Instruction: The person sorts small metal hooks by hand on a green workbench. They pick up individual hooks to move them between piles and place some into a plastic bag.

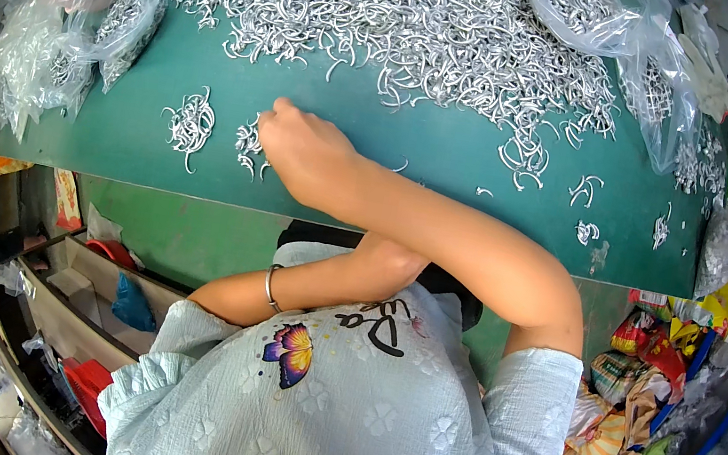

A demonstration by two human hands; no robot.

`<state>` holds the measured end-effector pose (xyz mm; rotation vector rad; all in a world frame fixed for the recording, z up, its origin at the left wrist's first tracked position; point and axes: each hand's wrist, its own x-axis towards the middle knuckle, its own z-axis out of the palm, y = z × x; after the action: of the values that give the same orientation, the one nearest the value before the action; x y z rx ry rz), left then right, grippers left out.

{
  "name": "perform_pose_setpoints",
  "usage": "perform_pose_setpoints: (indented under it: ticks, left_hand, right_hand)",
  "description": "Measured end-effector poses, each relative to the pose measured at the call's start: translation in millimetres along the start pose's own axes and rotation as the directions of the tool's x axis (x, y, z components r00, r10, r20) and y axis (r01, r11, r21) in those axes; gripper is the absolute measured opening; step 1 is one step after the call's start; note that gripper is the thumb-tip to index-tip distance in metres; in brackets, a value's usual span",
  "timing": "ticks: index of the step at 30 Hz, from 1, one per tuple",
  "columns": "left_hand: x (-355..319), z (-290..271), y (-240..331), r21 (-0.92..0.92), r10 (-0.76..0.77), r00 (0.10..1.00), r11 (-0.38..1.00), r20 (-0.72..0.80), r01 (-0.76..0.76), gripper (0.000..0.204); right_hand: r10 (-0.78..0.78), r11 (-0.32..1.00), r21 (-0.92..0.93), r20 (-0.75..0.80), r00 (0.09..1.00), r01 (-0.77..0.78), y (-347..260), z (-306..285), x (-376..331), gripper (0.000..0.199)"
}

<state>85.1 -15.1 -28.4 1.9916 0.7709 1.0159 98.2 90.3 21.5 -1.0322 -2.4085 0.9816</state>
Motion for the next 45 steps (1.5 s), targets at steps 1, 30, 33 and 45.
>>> perform_pose_setpoints:
  ticks: [1, 30, 33, 45]
  left_hand:
    - [1, 0, 0, -0.014, 0.006, 1.000, 1.000, 0.005, -0.006, 0.021]
    - [22, -14, 15, 0.223, 0.137, 0.986, 0.962, 0.098, -0.156, 0.030]
    - [20, -15, 16, 0.197, 0.125, 0.989, 0.971, 0.076, -0.138, 0.028]
    - [21, -14, 17, 0.204, 0.112, 0.989, 0.970, 0.099, -0.130, 0.028]
  right_hand:
    - [-0.014, 0.999, 0.040, -0.046, 0.999, 0.016, 5, -1, 0, 0.017]
    - [0.346, 0.873, -0.127, -0.521, 0.780, -0.471, 44, -82, -188, 0.026]
    - [0.303, 0.903, -0.062, -0.608, 0.734, -0.425, 53, -86, -199, 0.025]
    - [0.098, 0.910, -0.262, -0.618, 0.780, -0.322, 61, -77, -169, 0.021]
